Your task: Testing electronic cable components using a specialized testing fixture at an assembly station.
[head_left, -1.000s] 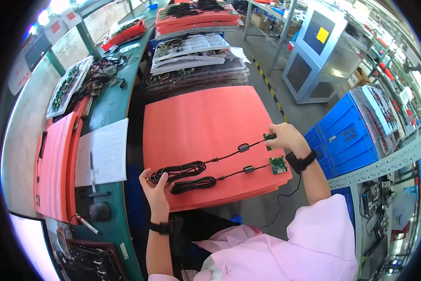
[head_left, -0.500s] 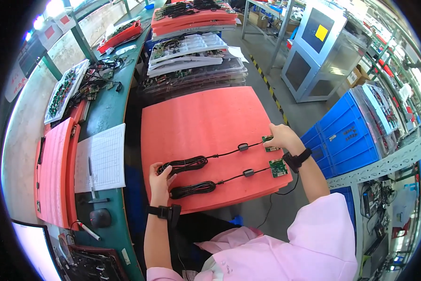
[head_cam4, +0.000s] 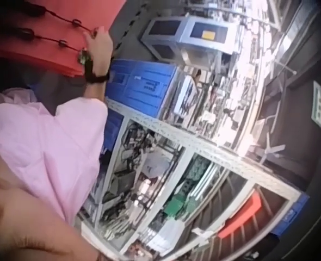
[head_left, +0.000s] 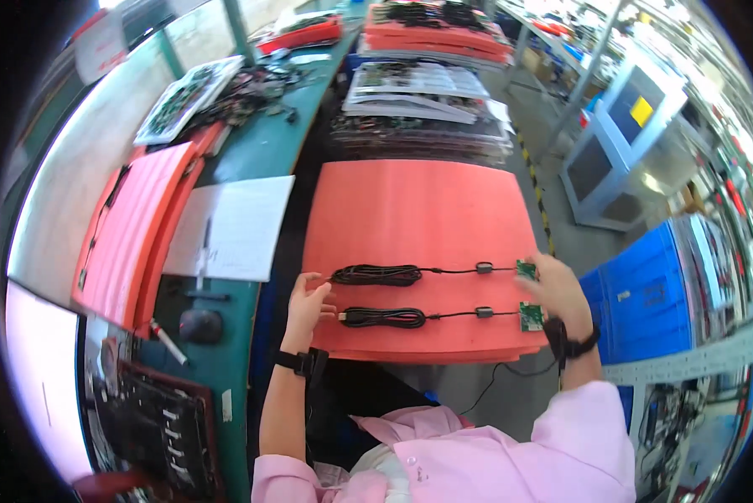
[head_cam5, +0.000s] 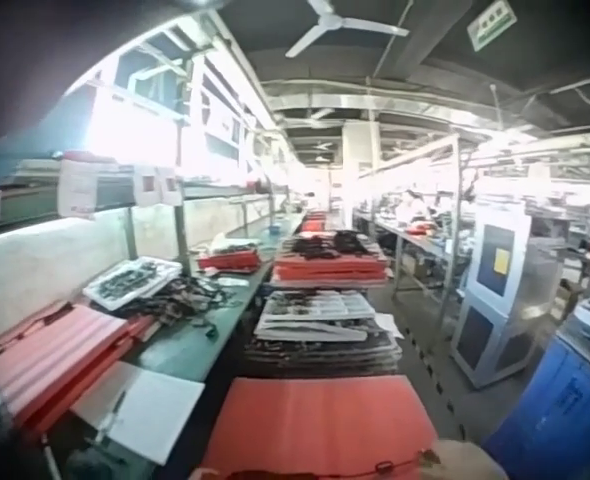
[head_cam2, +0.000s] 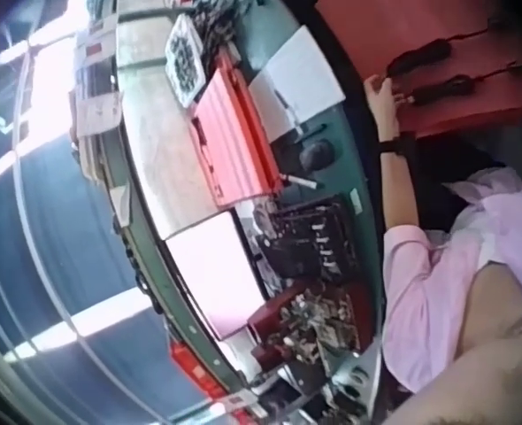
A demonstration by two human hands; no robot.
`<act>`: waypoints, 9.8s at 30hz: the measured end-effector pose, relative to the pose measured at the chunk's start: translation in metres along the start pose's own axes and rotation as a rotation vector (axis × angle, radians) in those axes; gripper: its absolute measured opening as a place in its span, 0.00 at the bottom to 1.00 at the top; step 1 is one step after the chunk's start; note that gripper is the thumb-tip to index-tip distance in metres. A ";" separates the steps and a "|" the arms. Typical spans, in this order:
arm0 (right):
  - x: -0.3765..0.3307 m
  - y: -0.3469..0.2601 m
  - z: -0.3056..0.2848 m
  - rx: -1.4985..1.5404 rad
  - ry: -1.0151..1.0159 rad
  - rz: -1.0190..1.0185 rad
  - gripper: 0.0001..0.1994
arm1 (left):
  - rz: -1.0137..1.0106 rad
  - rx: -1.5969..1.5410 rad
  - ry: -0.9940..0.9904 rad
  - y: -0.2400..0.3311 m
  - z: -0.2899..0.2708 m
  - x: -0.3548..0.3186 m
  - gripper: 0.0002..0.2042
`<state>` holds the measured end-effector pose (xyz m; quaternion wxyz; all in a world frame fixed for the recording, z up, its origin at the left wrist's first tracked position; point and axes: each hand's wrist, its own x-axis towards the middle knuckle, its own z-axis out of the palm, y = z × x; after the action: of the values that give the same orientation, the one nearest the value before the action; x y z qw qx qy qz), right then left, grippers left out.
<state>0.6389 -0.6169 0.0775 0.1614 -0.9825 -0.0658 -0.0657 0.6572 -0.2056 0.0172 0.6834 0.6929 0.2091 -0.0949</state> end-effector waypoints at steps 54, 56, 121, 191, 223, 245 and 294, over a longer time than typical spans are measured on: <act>-0.205 -0.433 0.175 -0.151 -1.195 -1.446 0.17 | -1.836 0.167 1.978 -0.441 -0.079 -0.786 0.15; -0.210 -0.432 0.177 -0.110 -1.212 -1.479 0.18 | -1.795 0.268 1.922 -0.438 -0.077 -0.784 0.14; -0.274 -0.698 0.084 0.167 -0.554 -2.231 0.23 | 0.665 -0.800 1.308 -0.171 -0.140 -0.507 0.12; -0.323 -0.737 -0.036 1.891 -0.014 -1.932 0.06 | 0.762 -0.457 1.624 -0.196 -0.143 -0.556 0.11; -0.349 -0.625 0.065 0.932 -1.000 -2.031 0.06 | 0.745 -0.685 1.560 -0.200 -0.162 -0.543 0.05; -0.292 -0.587 0.082 0.525 -0.906 -2.347 0.08 | 0.557 -0.640 1.657 -0.165 -0.172 -0.552 0.04; -0.332 -0.627 0.086 0.850 -0.447 -2.080 0.24 | -0.042 0.696 1.440 -0.094 -0.236 -0.561 0.09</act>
<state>0.2270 -0.0358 0.1402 0.3326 -0.3082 -0.8906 0.0362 0.0792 -0.0651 0.1774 0.1231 0.7534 0.5704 0.3033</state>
